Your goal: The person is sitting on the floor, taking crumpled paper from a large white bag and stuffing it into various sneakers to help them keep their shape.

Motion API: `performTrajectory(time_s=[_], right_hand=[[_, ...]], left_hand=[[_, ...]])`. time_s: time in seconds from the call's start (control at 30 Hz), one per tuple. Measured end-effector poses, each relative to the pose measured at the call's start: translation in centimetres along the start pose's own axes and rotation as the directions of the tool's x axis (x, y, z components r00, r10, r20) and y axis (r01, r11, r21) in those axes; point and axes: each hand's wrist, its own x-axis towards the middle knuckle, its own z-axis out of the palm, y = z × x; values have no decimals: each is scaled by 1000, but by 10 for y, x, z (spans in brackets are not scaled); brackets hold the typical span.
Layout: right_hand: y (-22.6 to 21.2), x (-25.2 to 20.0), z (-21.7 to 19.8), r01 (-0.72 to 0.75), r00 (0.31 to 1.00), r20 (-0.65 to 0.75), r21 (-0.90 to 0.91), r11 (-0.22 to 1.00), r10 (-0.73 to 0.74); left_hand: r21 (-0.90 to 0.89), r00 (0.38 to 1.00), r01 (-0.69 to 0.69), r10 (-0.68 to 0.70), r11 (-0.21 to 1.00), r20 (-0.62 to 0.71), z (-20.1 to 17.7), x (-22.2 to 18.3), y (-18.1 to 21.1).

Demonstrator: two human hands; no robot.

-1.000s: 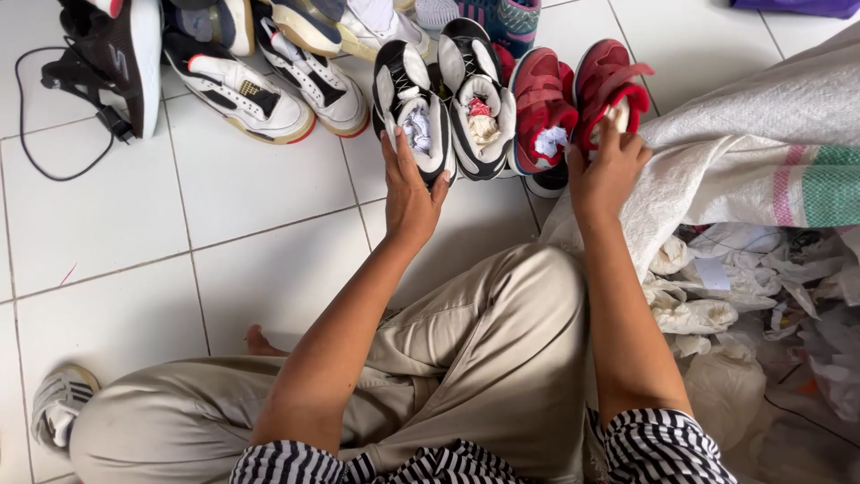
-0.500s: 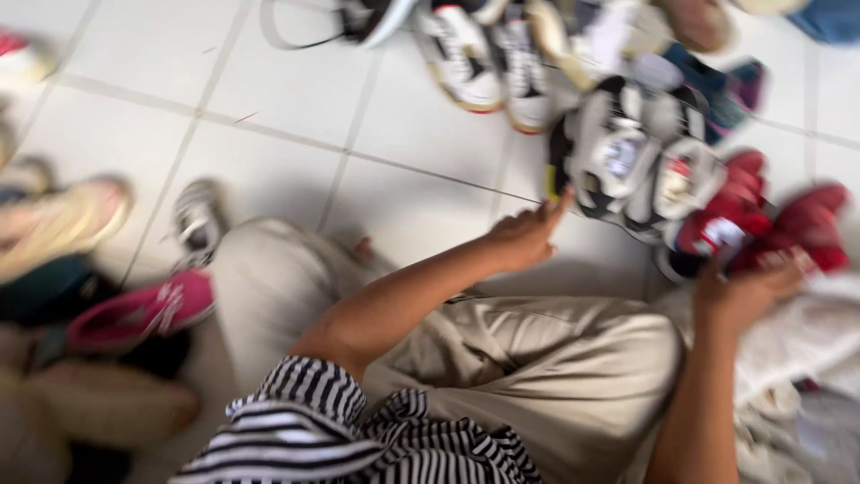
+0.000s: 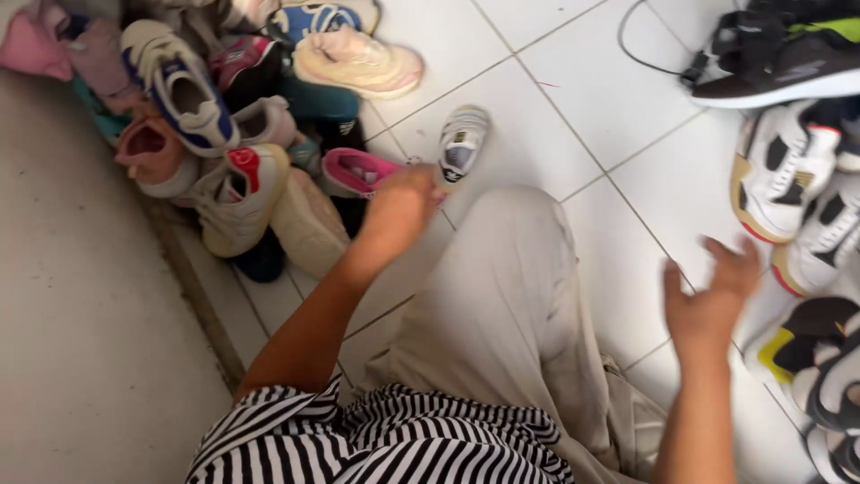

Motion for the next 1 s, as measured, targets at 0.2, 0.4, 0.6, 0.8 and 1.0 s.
performTrajectory(time_s=[0.2,0.4,0.6,0.8,1.0], right_hand=[[-174,78,116,239,941,166,286,928,-293],[-258,89,235,166,764,525,401,901,-375],[-277,56,308,131,520,799,274,953,-302],[-267,52,319,362,580,752,106,926,-313],[-281,65,297,1,683,682,354,935,-259]], left_hand=[[403,913,404,-338,821,-227,-40,-65,-103],[363,803,454,-196,814,-563,-76,-63,-137],[232,632,676,-389,699,-670,-82,-102,-170],[221,660,553,-261,803,-705,-63,-97,-180],[349,729,486,-151,801,-668,-27,-85,-170]])
